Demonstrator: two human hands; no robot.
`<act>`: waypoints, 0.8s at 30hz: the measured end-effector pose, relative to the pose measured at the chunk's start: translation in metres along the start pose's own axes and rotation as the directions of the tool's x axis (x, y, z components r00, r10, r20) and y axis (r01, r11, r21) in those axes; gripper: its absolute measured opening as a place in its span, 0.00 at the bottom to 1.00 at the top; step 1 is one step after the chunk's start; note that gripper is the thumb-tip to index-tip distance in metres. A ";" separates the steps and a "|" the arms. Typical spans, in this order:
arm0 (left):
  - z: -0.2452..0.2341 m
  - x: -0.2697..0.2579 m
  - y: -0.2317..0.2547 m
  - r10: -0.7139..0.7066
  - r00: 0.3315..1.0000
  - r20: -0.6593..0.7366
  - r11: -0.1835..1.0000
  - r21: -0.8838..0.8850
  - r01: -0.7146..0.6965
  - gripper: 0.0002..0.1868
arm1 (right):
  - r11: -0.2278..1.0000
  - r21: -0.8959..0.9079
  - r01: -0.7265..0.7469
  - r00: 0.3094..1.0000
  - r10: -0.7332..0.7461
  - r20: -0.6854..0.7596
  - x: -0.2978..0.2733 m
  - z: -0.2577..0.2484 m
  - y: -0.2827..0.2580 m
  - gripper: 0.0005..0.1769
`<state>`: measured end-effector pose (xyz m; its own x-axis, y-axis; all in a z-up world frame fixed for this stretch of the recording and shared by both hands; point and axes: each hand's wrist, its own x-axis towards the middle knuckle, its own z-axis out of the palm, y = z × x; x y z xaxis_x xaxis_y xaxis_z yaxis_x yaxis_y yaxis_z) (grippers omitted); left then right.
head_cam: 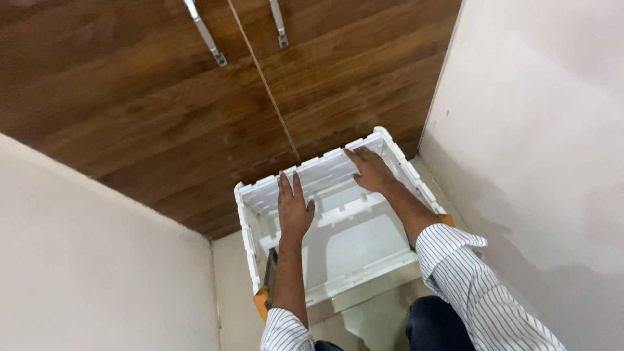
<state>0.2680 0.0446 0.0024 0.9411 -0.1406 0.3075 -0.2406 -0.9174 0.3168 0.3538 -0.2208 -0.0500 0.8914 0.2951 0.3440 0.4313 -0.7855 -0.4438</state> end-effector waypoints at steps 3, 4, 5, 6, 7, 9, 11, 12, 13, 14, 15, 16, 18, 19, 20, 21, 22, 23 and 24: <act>0.004 0.014 0.004 -0.071 0.993 0.097 0.986 0.160 0.055 0.56 | 0.996 0.072 0.046 0.995 -0.040 -0.088 0.001 -0.012 0.005 0.35; 0.004 0.016 0.003 -0.086 0.992 0.088 0.982 0.175 0.070 0.56 | 0.998 0.062 -0.003 0.993 0.010 -0.120 0.000 -0.016 0.006 0.27; 0.004 0.019 0.002 -0.101 0.992 0.079 0.978 0.189 0.085 0.56 | 0.997 0.053 -0.052 0.987 0.059 -0.151 -0.001 -0.020 0.007 0.20; 0.005 0.021 0.003 -0.114 0.991 0.071 0.975 0.200 0.098 0.56 | 0.994 0.042 -0.104 0.977 0.110 -0.183 -0.002 -0.026 0.010 0.13; 0.006 0.022 0.004 -0.130 0.989 0.066 0.973 0.199 0.115 0.57 | 0.994 -0.017 -0.106 0.958 0.098 -0.269 -0.002 -0.032 0.011 0.10; 0.010 0.024 0.009 -0.159 0.985 0.064 0.970 0.194 0.144 0.58 | 0.982 -0.138 -0.132 0.901 0.061 -0.429 -0.008 -0.044 0.014 0.06; 0.009 0.023 0.011 -0.185 0.980 0.068 0.974 0.147 0.173 0.58 | 0.929 -0.263 -0.259 0.809 0.060 -0.584 -0.014 -0.050 0.009 0.10; 0.008 0.025 0.013 -0.197 0.978 0.065 0.975 0.122 0.188 0.58 | 0.892 -0.315 -0.325 0.753 0.042 -0.657 -0.013 -0.054 0.008 0.13; 0.008 0.029 0.015 -0.197 0.979 0.059 0.975 0.118 0.189 0.58 | 0.895 -0.266 -0.360 0.747 0.105 -0.657 -0.011 -0.058 0.009 0.16; 0.007 0.028 0.017 -0.205 0.977 0.058 0.973 0.117 0.198 0.58 | 0.896 -0.214 -0.390 0.745 0.171 -0.645 -0.013 -0.058 0.008 0.18; 0.007 0.027 0.017 -0.214 0.975 0.056 0.972 0.116 0.207 0.58 | 0.892 -0.162 -0.421 0.740 0.235 -0.630 -0.014 -0.056 0.007 0.20; 0.006 0.026 0.017 -0.221 0.974 0.059 0.969 0.127 0.212 0.58 | 0.888 -0.127 -0.443 0.758 0.295 -0.582 -0.016 -0.052 0.007 0.19; 0.005 0.025 0.016 -0.230 0.971 0.062 0.965 0.147 0.219 0.58 | 0.869 -0.062 -0.490 0.780 0.406 -0.476 -0.016 -0.045 0.009 0.17; 0.004 0.026 0.016 -0.229 0.971 0.064 0.965 0.147 0.218 0.57 | 0.878 -0.066 -0.475 0.779 0.384 -0.496 -0.016 -0.042 0.010 0.17; 0.004 0.025 0.016 -0.230 0.971 0.064 0.965 0.146 0.218 0.57 | 0.886 -0.072 -0.458 0.778 0.360 -0.514 -0.017 -0.038 0.011 0.17; 0.003 0.024 0.016 -0.230 0.971 0.065 0.965 0.145 0.219 0.57 | 0.894 -0.078 -0.440 0.777 0.336 -0.532 -0.018 -0.035 0.011 0.17; 0.002 0.024 0.015 -0.234 0.970 0.072 0.964 0.143 0.222 0.58 | 0.891 -0.062 -0.450 0.773 0.354 -0.527 -0.017 -0.033 0.012 0.17; 0.002 0.025 0.014 -0.238 0.968 0.078 0.964 0.141 0.225 0.58 | 0.887 -0.045 -0.460 0.768 0.372 -0.521 -0.016 -0.030 0.013 0.17; 0.001 0.026 0.014 -0.239 0.967 0.085 0.964 0.138 0.226 0.59 | 0.881 -0.030 -0.472 0.762 0.391 -0.516 -0.017 -0.029 0.015 0.16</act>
<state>0.2890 0.0273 0.0136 0.9881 0.0514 0.1452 0.0134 -0.9678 0.2514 0.3412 -0.2534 -0.0381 0.7763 -0.3630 0.5153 -0.0453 -0.8475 -0.5288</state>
